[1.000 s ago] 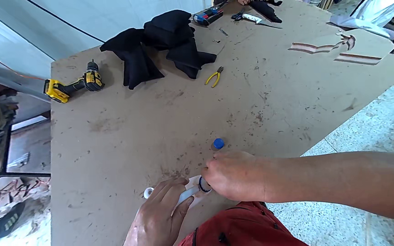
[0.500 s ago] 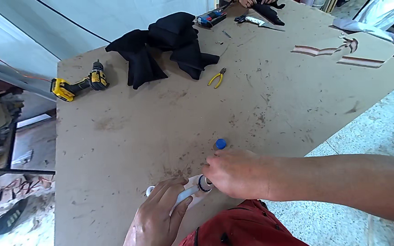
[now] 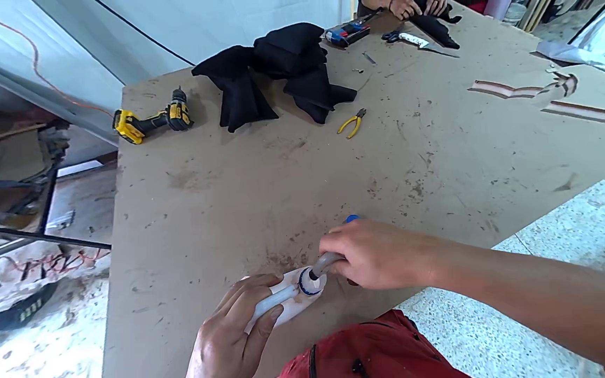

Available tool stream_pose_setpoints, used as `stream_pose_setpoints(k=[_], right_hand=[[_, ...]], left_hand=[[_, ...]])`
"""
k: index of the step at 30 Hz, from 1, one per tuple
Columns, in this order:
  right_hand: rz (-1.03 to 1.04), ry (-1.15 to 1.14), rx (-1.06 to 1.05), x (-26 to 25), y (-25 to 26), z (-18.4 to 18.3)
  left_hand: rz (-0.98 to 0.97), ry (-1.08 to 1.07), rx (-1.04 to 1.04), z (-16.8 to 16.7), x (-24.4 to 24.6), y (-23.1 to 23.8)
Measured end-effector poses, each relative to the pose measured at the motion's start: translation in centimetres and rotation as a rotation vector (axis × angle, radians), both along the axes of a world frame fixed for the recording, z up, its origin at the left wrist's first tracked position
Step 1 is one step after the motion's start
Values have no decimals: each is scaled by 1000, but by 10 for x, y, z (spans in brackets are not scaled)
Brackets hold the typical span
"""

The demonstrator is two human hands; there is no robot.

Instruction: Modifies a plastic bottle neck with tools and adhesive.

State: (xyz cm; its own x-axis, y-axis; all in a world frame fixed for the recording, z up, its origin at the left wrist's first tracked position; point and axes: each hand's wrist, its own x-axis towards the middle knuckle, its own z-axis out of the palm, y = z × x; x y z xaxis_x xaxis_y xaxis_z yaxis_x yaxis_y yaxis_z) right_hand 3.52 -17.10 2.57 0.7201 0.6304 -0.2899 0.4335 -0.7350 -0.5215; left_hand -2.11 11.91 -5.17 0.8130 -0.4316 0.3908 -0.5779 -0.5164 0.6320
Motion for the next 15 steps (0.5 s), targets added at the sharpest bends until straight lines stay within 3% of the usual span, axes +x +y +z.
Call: stream_pose_setpoints(k=[7, 12, 15], right_hand=[[-147, 176, 444, -2, 12, -29], [-148, -34, 567, -11, 32, -37], [-179, 51, 634, -11, 39, -33]], left_hand=[[89, 21, -182, -19, -16, 35], [148, 41, -266, -25, -29, 48], [149, 59, -339, -29, -35, 54]])
